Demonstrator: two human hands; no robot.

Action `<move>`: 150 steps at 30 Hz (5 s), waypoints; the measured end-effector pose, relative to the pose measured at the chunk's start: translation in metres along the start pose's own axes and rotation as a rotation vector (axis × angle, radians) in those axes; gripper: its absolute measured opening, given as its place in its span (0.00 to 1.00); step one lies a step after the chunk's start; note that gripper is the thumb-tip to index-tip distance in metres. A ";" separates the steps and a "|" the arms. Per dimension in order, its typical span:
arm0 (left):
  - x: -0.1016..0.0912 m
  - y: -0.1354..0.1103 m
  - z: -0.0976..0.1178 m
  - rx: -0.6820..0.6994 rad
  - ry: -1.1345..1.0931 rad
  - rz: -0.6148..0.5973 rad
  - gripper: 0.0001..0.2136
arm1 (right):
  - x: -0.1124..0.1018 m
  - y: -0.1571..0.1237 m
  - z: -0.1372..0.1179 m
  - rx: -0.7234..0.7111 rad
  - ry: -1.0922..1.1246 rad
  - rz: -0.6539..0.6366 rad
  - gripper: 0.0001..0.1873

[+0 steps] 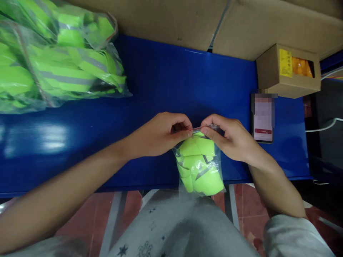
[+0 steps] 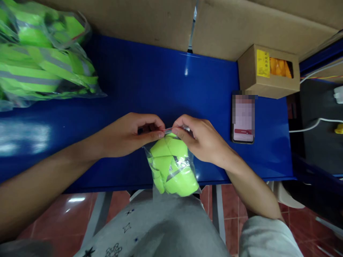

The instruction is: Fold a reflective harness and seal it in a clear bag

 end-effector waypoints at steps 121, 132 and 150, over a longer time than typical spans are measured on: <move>0.019 -0.028 0.008 0.269 0.035 0.262 0.03 | -0.004 -0.012 -0.019 -0.373 -0.143 -0.004 0.02; 0.018 -0.025 0.001 0.291 0.172 0.297 0.04 | -0.005 -0.010 -0.015 -0.351 -0.152 -0.039 0.02; 0.003 -0.023 0.006 0.051 -0.186 0.228 0.04 | -0.010 -0.006 -0.013 -0.360 -0.131 0.000 0.03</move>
Point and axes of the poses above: each hand's wrist, its own y-axis towards the middle knuckle, its own x-axis out of the palm, z = x × y, the point moved 1 cm from there along y, towards the middle knuckle, and after that the axes turned 8 degrees about y, right-handed, at the moved point
